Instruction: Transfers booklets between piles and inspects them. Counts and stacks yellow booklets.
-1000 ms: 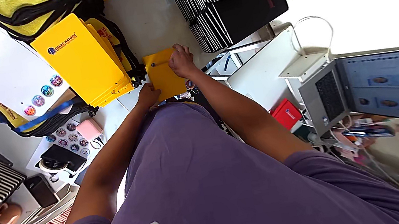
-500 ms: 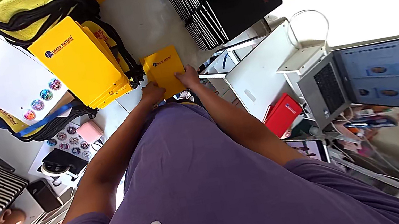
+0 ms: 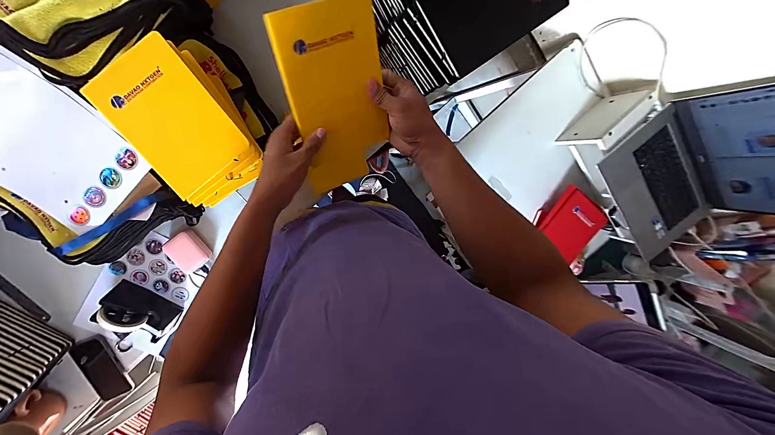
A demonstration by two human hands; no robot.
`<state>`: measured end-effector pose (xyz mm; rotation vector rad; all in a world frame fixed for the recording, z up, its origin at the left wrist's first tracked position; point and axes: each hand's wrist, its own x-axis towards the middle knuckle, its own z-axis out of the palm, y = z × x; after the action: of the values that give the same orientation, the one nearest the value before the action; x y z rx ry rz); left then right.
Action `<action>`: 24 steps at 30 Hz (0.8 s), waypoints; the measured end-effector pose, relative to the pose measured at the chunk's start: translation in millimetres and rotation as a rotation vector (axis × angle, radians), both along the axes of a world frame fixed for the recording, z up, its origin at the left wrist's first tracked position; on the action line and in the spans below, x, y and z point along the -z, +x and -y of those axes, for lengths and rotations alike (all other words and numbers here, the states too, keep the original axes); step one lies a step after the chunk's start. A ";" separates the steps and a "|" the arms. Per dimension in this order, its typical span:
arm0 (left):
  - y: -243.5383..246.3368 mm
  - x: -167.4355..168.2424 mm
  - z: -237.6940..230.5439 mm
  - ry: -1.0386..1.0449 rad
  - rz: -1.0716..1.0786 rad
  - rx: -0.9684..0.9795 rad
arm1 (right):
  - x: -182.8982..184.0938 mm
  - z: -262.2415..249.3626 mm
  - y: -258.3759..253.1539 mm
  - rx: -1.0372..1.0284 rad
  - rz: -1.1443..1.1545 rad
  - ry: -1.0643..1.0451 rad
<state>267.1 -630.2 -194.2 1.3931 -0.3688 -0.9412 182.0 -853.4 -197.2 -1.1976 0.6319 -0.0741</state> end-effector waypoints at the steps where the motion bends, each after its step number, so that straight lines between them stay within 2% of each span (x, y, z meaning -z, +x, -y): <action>1: 7.5 -15.4 -9.3 -0.036 0.054 -0.028 | -11.0 -1.7 7.6 -0.081 0.070 0.035; 3: 18.6 -41.1 -34.2 -0.009 0.173 -0.110 | -24.4 -4.0 19.8 -0.215 0.135 0.104; 4: 24.1 -50.2 -47.7 0.038 0.214 -0.166 | -24.9 -2.4 26.7 -0.259 0.128 0.060; 6: 33.7 -57.8 -75.6 0.133 0.255 -0.279 | -6.8 6.2 35.0 -0.277 0.022 -0.228; 8: 43.1 -54.1 -99.4 0.189 0.267 -0.386 | 32.6 22.3 36.3 -0.311 -0.152 -0.613; 10: 45.4 -45.6 -117.2 0.258 0.253 -0.493 | 66.1 31.2 26.9 -0.385 -0.338 -0.811; 12: 45.7 -36.5 -131.9 0.311 0.194 -0.558 | 89.2 29.3 18.4 -0.427 -0.462 -0.876; 16: 43.1 -24.3 -150.4 0.439 0.128 -0.516 | 112.8 10.6 9.8 -0.458 -0.493 -0.905; 20: 47.3 -24.8 -148.1 0.820 0.237 -0.392 | 123.7 -4.2 17.3 -0.475 -0.486 -0.937; 22: 50.1 -25.3 -149.1 0.867 0.252 -0.368 | 126.3 -8.6 22.8 -0.475 -0.500 -0.962; 24: 50.1 -28.1 -146.8 0.825 0.210 -0.399 | 127.0 -9.8 26.5 -0.471 -0.511 -0.979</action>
<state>317.2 -483.4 -166.1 2.2247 0.1818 -0.6242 208.5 -843.6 -324.3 -2.3311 0.7595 0.3744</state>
